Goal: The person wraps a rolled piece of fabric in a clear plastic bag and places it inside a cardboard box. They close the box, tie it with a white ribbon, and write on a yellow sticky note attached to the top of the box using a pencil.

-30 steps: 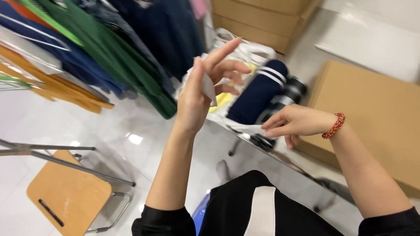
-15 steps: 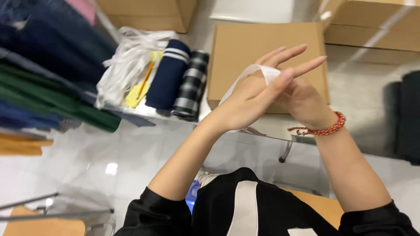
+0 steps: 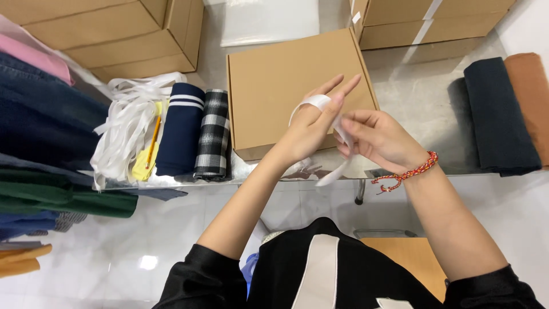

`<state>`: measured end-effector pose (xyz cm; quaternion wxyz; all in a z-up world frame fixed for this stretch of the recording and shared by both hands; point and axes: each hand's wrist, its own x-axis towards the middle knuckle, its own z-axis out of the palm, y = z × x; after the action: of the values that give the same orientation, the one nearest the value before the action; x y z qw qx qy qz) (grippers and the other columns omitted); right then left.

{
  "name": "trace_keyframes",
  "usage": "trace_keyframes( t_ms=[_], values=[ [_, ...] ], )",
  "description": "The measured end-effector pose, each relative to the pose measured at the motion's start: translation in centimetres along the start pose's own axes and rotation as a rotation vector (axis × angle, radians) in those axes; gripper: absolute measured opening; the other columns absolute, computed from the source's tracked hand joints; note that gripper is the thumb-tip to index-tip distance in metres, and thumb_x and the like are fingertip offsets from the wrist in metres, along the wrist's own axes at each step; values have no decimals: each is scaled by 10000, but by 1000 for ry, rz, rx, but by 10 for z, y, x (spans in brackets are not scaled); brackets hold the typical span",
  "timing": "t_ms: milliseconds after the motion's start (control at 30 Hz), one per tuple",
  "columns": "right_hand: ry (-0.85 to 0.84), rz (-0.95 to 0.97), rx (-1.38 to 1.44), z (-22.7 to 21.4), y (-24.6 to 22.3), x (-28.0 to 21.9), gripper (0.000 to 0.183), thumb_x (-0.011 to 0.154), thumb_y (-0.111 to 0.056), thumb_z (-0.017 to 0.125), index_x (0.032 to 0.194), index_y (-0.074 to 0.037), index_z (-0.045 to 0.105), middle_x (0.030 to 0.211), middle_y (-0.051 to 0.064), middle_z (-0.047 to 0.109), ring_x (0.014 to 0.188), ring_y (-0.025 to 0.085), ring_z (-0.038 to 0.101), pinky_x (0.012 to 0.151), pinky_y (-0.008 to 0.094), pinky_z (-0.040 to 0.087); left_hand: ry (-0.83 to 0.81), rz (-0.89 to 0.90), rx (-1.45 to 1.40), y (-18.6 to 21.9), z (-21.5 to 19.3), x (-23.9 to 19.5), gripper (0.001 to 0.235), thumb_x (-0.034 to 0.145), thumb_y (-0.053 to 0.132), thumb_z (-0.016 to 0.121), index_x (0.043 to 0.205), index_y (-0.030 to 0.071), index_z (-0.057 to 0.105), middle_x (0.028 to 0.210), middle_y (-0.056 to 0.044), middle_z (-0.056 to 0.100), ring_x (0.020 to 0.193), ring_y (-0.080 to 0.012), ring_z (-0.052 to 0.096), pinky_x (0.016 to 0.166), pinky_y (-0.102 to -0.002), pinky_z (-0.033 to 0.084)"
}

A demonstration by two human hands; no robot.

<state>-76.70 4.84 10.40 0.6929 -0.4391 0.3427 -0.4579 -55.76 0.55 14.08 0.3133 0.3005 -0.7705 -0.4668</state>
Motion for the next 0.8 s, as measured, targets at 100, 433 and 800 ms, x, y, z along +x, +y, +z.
trace_keyframes(
  t_ms=[100,433,800],
  values=[
    [22,31,-55,-1,-4,-5,184,1090,-153,642,1016,9,687,801,46,545,635,124,569,541,248,460,27,-36,-116,-13,-5,9,547,1186,578,284,1661,349,429,1748,-193,326,1622,-498,255,1303,-667,238],
    [293,-109,-620,-72,24,-8,463,908,-143,846,1330,-20,701,789,28,611,655,58,544,582,205,429,429,-475,-563,-37,-61,-11,525,1131,463,424,1531,186,623,882,44,341,746,-90,420,645,-238,439],
    [359,-184,-472,-125,25,-28,362,1022,34,583,1379,-6,630,849,108,688,567,80,407,495,204,322,799,-226,-1037,-87,-99,-10,222,1083,261,588,1190,114,716,752,32,649,615,-50,565,586,-202,491]
  ],
)
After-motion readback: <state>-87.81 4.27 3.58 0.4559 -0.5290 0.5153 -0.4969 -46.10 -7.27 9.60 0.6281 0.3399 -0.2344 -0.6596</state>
